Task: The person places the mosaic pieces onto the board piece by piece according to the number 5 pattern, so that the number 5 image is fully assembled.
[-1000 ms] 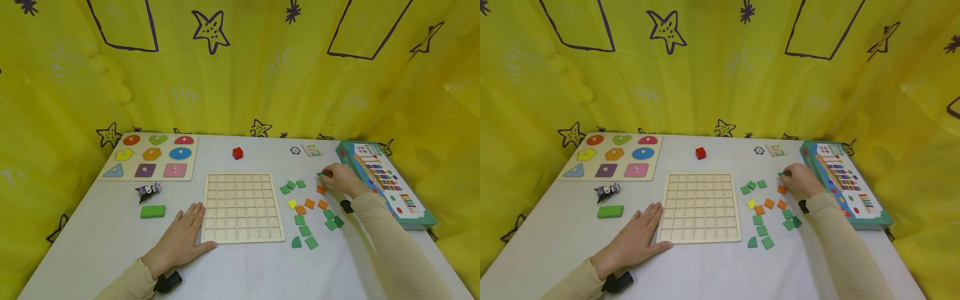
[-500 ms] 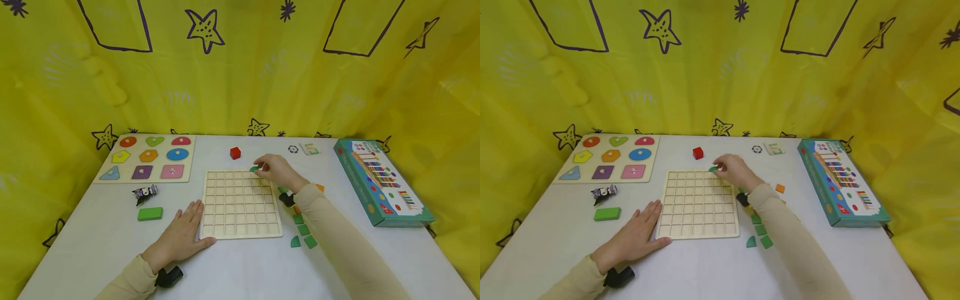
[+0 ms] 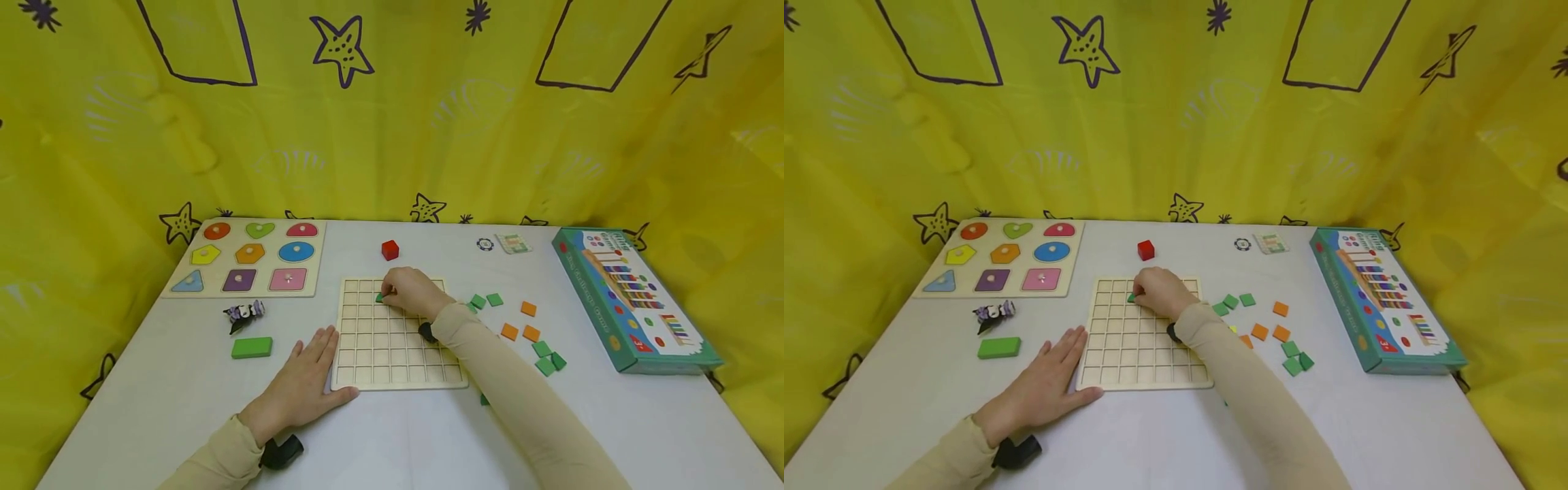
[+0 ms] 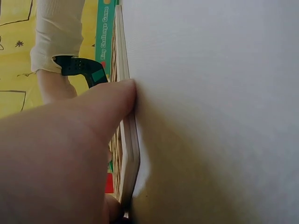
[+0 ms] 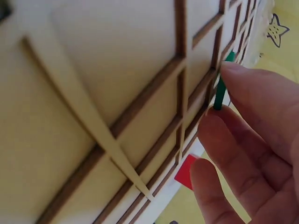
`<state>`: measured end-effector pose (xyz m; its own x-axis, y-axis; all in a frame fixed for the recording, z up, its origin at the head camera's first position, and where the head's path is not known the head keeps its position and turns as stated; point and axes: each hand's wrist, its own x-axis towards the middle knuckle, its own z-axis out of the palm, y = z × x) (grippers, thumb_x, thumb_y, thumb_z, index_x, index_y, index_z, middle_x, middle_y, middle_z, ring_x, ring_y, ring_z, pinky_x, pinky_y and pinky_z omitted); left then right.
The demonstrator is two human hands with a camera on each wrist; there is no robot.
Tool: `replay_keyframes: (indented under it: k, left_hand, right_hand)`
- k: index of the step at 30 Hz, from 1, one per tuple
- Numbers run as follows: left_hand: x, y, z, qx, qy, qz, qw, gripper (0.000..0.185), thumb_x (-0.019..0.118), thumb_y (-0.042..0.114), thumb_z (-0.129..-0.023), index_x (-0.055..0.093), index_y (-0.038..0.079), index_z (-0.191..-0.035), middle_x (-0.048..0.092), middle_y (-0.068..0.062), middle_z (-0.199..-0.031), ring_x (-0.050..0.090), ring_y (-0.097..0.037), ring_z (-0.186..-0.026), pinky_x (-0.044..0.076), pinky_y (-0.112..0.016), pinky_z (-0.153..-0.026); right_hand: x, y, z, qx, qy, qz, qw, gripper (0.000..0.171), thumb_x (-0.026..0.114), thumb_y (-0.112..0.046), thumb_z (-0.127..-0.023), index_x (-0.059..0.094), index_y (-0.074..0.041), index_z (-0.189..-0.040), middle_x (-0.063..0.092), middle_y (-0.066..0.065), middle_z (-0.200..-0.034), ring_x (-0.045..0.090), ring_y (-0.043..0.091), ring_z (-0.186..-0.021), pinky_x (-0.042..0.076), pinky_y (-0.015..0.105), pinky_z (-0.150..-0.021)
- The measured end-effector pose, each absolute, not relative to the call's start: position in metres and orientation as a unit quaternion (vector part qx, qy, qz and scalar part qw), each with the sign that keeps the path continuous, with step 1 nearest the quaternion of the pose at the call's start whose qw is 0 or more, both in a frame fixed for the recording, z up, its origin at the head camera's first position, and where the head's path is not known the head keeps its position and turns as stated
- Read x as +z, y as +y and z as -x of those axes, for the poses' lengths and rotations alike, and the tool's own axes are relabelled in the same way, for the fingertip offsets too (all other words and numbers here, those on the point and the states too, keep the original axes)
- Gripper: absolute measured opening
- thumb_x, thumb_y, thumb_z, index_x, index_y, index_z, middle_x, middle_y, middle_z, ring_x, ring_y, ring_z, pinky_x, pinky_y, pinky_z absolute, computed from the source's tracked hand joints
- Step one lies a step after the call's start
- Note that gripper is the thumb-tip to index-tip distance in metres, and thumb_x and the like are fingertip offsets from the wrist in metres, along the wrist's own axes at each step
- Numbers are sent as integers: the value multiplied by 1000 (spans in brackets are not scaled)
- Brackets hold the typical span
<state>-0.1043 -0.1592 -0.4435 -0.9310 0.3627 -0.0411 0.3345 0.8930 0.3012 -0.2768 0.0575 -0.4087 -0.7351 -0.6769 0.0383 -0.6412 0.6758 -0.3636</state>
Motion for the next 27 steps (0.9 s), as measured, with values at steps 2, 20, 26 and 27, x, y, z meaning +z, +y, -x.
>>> replay_keyframes:
  k: [2, 20, 26, 27]
  left_hand:
    - [-443, -160, 104, 143, 972, -180, 45, 100, 54, 65, -90, 24, -8, -151, 21, -20, -158, 18, -34, -144, 18, -60, -110]
    - [-446, -158, 103, 137, 972, -185, 34, 98, 53, 64, -91, 25, -8, -150, 22, -21, -157, 19, -36, -144, 19, -60, -110]
    - [-446, -158, 103, 131, 973, -190, 27, 97, 52, 63, -92, 25, -9, -150, 23, -22, -156, 20, -36, -144, 19, -60, -110]
    - [-446, -158, 103, 131, 972, -191, 26, 96, 52, 63, -92, 25, -9, -150, 23, -22, -156, 20, -36, -144, 19, -60, -110]
  right_hand:
    - [-409, 57, 276, -169, 911, 375, 35, 6, 75, -15, -88, 72, -11, -84, 64, -4, -85, 57, 14, -80, 49, 30, -78]
    - [-397, 147, 269, -208, 931, 299, -16, 17, 65, -4, -93, 73, 1, -107, 66, 11, -103, 58, 28, -98, 47, 43, -89]
    - [-399, 211, 270, -199, 955, 218, 38, 24, 67, -5, -91, 70, 6, -112, 65, 10, -93, 55, 28, -87, 46, 44, -78]
    - [-401, 217, 271, -197, 955, 217, 47, 25, 68, -6, -90, 69, 6, -113, 65, 10, -93, 55, 28, -87, 46, 44, -78]
